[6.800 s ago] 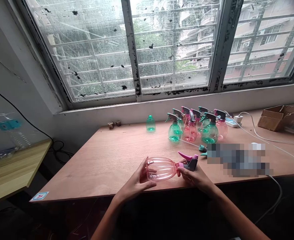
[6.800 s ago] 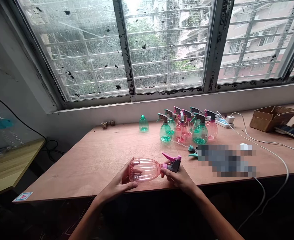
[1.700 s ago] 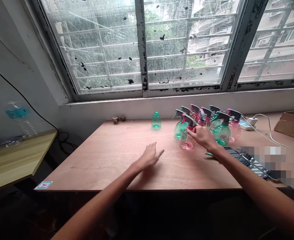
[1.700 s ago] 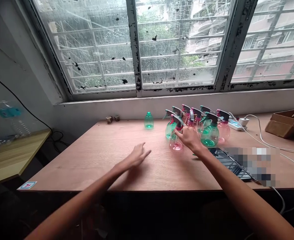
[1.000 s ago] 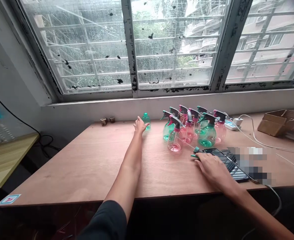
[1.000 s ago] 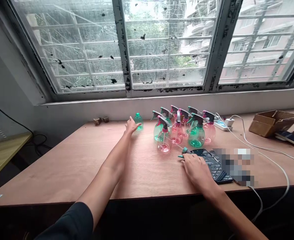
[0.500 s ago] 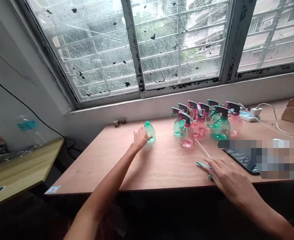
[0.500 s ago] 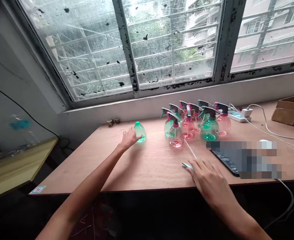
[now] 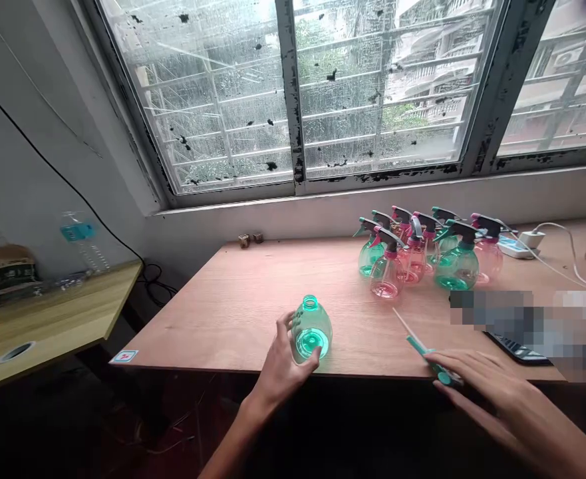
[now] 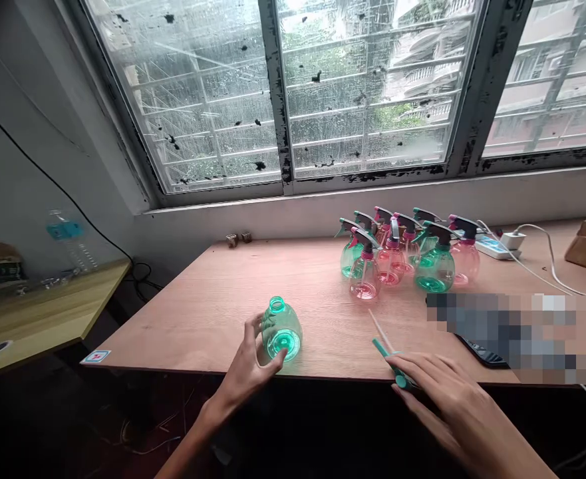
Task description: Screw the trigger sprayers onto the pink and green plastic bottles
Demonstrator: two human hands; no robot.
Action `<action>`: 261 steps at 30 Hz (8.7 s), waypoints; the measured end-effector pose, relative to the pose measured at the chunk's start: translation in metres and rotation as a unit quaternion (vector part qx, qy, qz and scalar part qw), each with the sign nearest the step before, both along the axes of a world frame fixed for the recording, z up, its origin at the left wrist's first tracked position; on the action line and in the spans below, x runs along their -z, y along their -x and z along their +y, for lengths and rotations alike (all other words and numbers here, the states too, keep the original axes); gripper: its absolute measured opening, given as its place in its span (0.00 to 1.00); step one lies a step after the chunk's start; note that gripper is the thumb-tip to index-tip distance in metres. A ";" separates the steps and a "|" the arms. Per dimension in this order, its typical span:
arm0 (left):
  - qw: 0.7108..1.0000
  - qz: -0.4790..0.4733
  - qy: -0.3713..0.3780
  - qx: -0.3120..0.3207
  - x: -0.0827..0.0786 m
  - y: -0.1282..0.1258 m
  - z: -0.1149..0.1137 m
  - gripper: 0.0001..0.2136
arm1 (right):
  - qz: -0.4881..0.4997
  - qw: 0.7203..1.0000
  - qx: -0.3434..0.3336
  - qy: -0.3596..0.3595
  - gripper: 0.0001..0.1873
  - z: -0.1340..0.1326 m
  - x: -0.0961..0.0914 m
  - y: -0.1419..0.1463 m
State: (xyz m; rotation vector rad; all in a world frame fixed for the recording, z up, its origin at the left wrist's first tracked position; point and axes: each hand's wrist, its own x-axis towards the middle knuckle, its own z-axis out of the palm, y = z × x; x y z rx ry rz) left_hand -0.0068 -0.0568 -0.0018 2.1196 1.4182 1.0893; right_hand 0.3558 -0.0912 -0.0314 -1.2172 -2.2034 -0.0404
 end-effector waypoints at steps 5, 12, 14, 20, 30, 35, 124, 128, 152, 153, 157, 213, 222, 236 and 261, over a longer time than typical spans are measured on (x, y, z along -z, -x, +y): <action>0.996 -0.034 0.025 0.076 -0.008 -0.010 0.015 0.38 | 0.261 0.962 0.077 0.038 0.15 0.019 -0.046 0.030; 0.994 -0.098 0.031 0.048 -0.006 -0.009 0.025 0.36 | 0.544 0.837 0.035 0.053 0.13 0.086 -0.074 0.052; 0.992 -0.110 0.036 0.041 -0.004 -0.007 0.023 0.36 | 0.532 0.845 0.040 0.043 0.13 0.085 -0.078 0.044; 0.991 -0.115 0.047 0.042 -0.002 -0.005 0.020 0.34 | 0.480 0.869 0.118 0.018 0.13 0.062 -0.073 0.010; 0.989 -0.084 0.042 0.114 -0.009 -0.002 0.018 0.37 | 0.527 0.839 0.075 0.113 0.18 0.070 -0.065 0.022; 0.987 -0.084 0.040 0.132 -0.008 0.001 0.021 0.38 | 0.535 0.816 0.030 0.218 0.22 0.081 -0.051 0.024; 0.918 -0.232 0.211 0.241 -0.012 0.001 0.016 0.42 | 0.568 0.730 -0.134 0.355 0.21 0.069 -0.004 0.093; 0.921 -0.233 0.209 0.233 -0.010 0.004 0.016 0.43 | 0.565 0.734 -0.133 0.353 0.19 0.070 -0.002 0.094; 0.924 -0.221 0.199 0.241 -0.006 0.004 0.020 0.45 | 0.534 0.750 -0.155 0.360 0.17 0.067 -0.008 0.095; 0.924 -0.221 0.198 0.241 -0.006 0.004 0.020 0.45 | 0.533 0.749 -0.155 0.362 0.17 0.067 -0.007 0.095; 0.924 -0.224 0.200 0.235 -0.008 0.002 0.019 0.50 | 0.543 0.740 -0.151 0.367 0.17 0.067 -0.004 0.094; 0.919 -0.235 0.226 0.223 -0.013 -0.001 0.015 0.47 | 0.579 0.725 -0.165 0.334 0.13 0.073 0.003 0.093; 0.921 -0.221 0.226 0.227 -0.017 0.000 0.016 0.41 | 0.580 0.726 -0.168 0.330 0.15 0.075 0.007 0.093; 0.925 -0.226 0.219 0.216 -0.013 0.002 0.015 0.44 | 0.579 0.726 -0.164 0.333 0.17 0.073 0.004 0.093; 0.920 -0.225 0.223 0.230 -0.013 0.002 0.016 0.45 | 0.598 0.706 -0.173 0.336 0.13 0.075 0.007 0.093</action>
